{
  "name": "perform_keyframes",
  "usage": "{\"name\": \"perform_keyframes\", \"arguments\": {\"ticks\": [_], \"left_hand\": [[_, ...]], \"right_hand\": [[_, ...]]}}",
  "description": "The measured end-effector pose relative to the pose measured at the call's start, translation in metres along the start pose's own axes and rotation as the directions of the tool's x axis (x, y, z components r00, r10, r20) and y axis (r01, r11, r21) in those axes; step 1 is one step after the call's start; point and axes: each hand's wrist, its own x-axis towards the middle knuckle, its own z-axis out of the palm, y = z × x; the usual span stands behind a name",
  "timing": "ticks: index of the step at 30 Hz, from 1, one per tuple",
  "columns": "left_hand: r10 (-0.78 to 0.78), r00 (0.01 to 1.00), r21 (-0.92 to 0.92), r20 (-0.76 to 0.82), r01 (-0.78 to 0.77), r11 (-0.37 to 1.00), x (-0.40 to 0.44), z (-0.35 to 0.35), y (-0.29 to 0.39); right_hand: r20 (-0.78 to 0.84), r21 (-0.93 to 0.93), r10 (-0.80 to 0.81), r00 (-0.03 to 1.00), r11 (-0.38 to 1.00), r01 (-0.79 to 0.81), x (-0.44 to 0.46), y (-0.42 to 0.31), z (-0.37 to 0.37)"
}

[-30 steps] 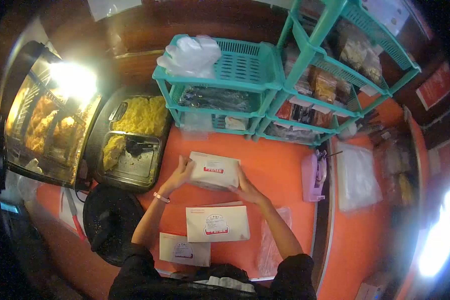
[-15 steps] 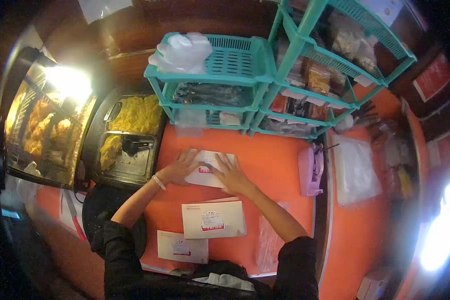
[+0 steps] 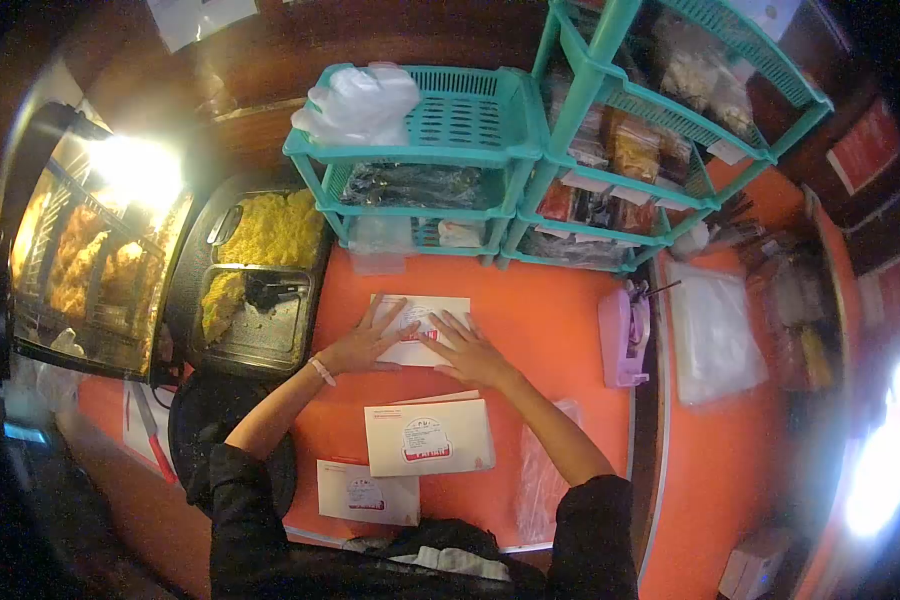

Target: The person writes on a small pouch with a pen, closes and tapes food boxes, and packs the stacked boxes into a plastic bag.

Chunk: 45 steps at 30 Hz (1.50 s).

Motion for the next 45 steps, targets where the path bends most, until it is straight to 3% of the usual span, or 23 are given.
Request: {"name": "perform_keyframes", "arguments": {"ticks": [5, 8, 11, 14, 17, 20, 21, 22, 23, 24, 25, 26, 29, 31, 32, 34, 35, 37, 40, 44, 45], "left_hand": [[0.024, 1.0, -0.05, 0.003, -0.024, 0.998, 0.01, -0.007, -0.004], [0.025, 0.999, -0.045, -0.033, -0.027, 0.999, 0.013, -0.008, -0.002], [-0.029, 1.0, -0.018, 0.008, 0.029, 0.999, 0.015, -0.01, -0.001], [-0.011, 1.0, 0.073, -0.014, 0.012, 0.997, 0.009, -0.007, 0.008], [0.026, 0.997, 0.05, -0.074, -0.022, 0.998, 0.012, -0.003, 0.016], [-0.039, 0.994, 0.126, -0.101, 0.052, 0.991, 0.013, 0.003, 0.025], [-0.034, 0.99, 0.164, -0.136, 0.056, 0.985, 0.012, 0.005, 0.025], [0.015, 0.991, 0.157, -0.136, 0.007, 0.988, 0.011, 0.005, 0.028], [-0.033, 0.994, 0.151, -0.107, 0.049, 0.987, 0.01, 0.004, 0.03], [-0.094, 0.993, 0.148, -0.077, 0.105, 0.983, 0.012, 0.004, 0.031], [-0.082, 0.994, 0.138, -0.075, 0.092, 0.986, 0.015, 0.005, 0.032], [-0.078, 0.991, 0.146, -0.112, 0.094, 0.985, 0.016, 0.006, 0.034], [-0.072, 0.987, 0.167, -0.146, 0.097, 0.981, 0.023, 0.007, 0.034], [-0.079, 0.987, 0.182, -0.139, 0.104, 0.978, 0.03, 0.007, 0.035], [-0.074, 0.985, 0.205, -0.153, 0.105, 0.973, 0.034, 0.007, 0.036], [-0.061, 0.985, 0.231, -0.162, 0.098, 0.968, 0.04, 0.007, 0.038], [-0.097, 0.987, 0.188, -0.126, 0.119, 0.975, 0.044, 0.007, 0.039], [-0.131, 0.987, 0.148, -0.095, 0.144, 0.978, 0.049, 0.007, 0.041], [-0.145, 0.979, 0.201, -0.146, 0.173, 0.964, 0.053, 0.01, 0.045], [-0.136, 0.978, 0.191, -0.157, 0.165, 0.968, 0.053, 0.011, 0.04], [-0.11, 0.981, 0.211, -0.161, 0.143, 0.967, 0.052, 0.013, 0.041]], "right_hand": [[0.039, 0.045, 0.005, 0.999, 0.999, -0.007, 0.002, 0.004, -0.008], [-0.047, 0.053, -0.015, 0.999, 0.998, 0.018, 0.002, 0.005, -0.007], [0.038, -0.067, 0.003, 0.999, 0.998, 0.0, 0.005, 0.009, -0.003], [-0.071, -0.061, -0.039, 0.997, 0.998, 0.035, 0.003, 0.011, 0.007], [-0.004, -0.042, 0.0, 1.0, 0.999, 0.0, 0.005, 0.01, 0.002], [-0.148, 0.038, -0.051, 0.988, 0.998, 0.057, -0.02, 0.019, 0.01], [-0.246, 0.116, 0.173, 0.954, 0.982, -0.148, -0.034, 0.016, 0.0], [-0.328, 0.208, 0.376, 0.866, 0.923, -0.322, -0.047, 0.014, -0.007], [-0.553, 0.235, 0.555, 0.621, 0.82, -0.523, -0.071, 0.023, 0.004], [-0.721, 0.31, 0.624, 0.303, 0.681, -0.664, -0.104, 0.037, 0.013], [-0.737, 0.404, 0.675, 0.037, 0.483, -0.777, -0.144, 0.044, 0.006], [-0.702, 0.577, 0.66, -0.268, 0.306, -0.758, -0.172, 0.053, -0.005], [-0.642, 0.58, 0.706, -0.3, 0.191, -0.792, -0.243, 0.088, 0.0], [-0.556, 0.455, 0.819, -0.142, 0.157, -0.877, -0.262, 0.106, 0.001], [-0.553, 0.462, 0.82, -0.148, 0.154, -0.873, -0.268, 0.113, 0.002], [-0.393, 0.741, 0.899, -0.194, 0.185, -0.645, -0.275, 0.12, 0.002], [-0.395, 0.743, 0.897, -0.197, 0.186, -0.643, -0.277, 0.12, 0.004], [-0.574, 0.673, 0.816, -0.066, 0.424, -0.606, -0.278, 0.121, 0.006], [-0.587, 0.67, 0.808, -0.049, 0.451, -0.589, -0.279, 0.12, 0.005], [-0.443, 0.767, 0.893, -0.08, 0.331, -0.55, -0.296, 0.083, -0.001], [-0.45, 0.703, 0.887, -0.105, 0.279, -0.654, -0.303, 0.079, 0.014]]}}
